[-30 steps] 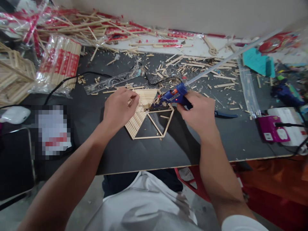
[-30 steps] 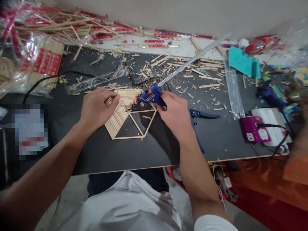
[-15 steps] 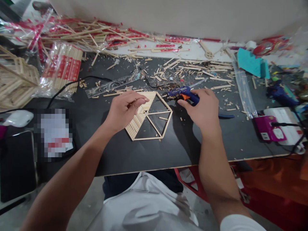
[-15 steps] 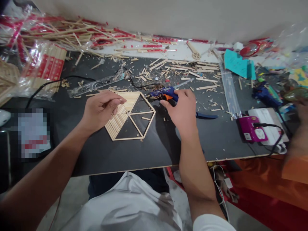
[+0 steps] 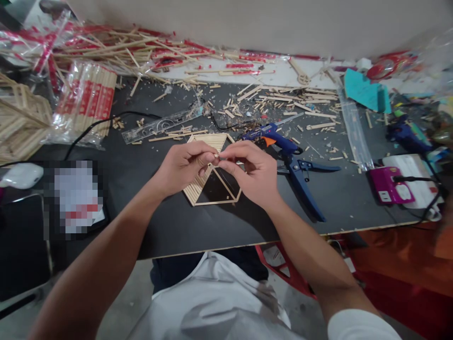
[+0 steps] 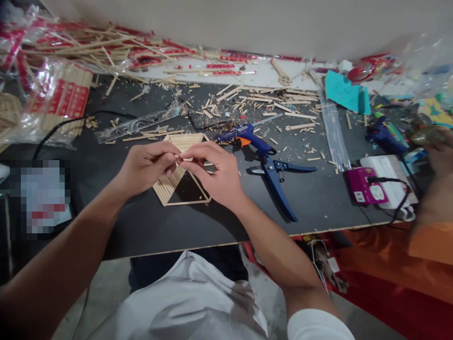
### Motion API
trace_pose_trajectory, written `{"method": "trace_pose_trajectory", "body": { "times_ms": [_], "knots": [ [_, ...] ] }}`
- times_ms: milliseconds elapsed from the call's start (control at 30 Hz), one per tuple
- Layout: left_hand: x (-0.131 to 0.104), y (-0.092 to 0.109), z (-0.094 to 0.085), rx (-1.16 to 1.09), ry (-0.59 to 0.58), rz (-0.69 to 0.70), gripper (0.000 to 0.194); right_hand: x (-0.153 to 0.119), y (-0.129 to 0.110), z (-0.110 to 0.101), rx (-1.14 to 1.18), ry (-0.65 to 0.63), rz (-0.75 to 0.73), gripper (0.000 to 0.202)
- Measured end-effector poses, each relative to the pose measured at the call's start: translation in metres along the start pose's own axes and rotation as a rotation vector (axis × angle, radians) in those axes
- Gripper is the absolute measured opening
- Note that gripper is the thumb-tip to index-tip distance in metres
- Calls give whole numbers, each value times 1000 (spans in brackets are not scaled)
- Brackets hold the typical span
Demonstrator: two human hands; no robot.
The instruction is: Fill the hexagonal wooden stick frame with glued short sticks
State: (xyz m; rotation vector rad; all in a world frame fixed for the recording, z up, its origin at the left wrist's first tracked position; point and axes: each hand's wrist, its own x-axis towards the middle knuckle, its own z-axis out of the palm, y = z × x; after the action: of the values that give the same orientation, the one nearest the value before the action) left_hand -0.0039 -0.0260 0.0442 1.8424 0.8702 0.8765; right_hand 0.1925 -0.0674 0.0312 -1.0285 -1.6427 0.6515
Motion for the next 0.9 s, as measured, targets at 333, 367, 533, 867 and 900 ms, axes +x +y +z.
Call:
{"method": "trace_pose_trajectory", "body": {
  "times_ms": [333,367,533,867,900],
  "knots": [
    [1,2,-3,66,-67,-43,37,3,-4,3,-16,-30,28,12],
    [1,1,-3,66,-62,-49,36,3,-4,2,-21,-40,17,12],
    [2,-3,-4,168,16,-61,29,5,0,-3,-46,-172,-13,16],
    [4,-11,-10,451,112,-88,15,8,15,-5,-519,-369,-64,16],
    [4,-13,-10,491,116,-92,15,9,15,-3,-583,-385,-63,18]
  ]
}}
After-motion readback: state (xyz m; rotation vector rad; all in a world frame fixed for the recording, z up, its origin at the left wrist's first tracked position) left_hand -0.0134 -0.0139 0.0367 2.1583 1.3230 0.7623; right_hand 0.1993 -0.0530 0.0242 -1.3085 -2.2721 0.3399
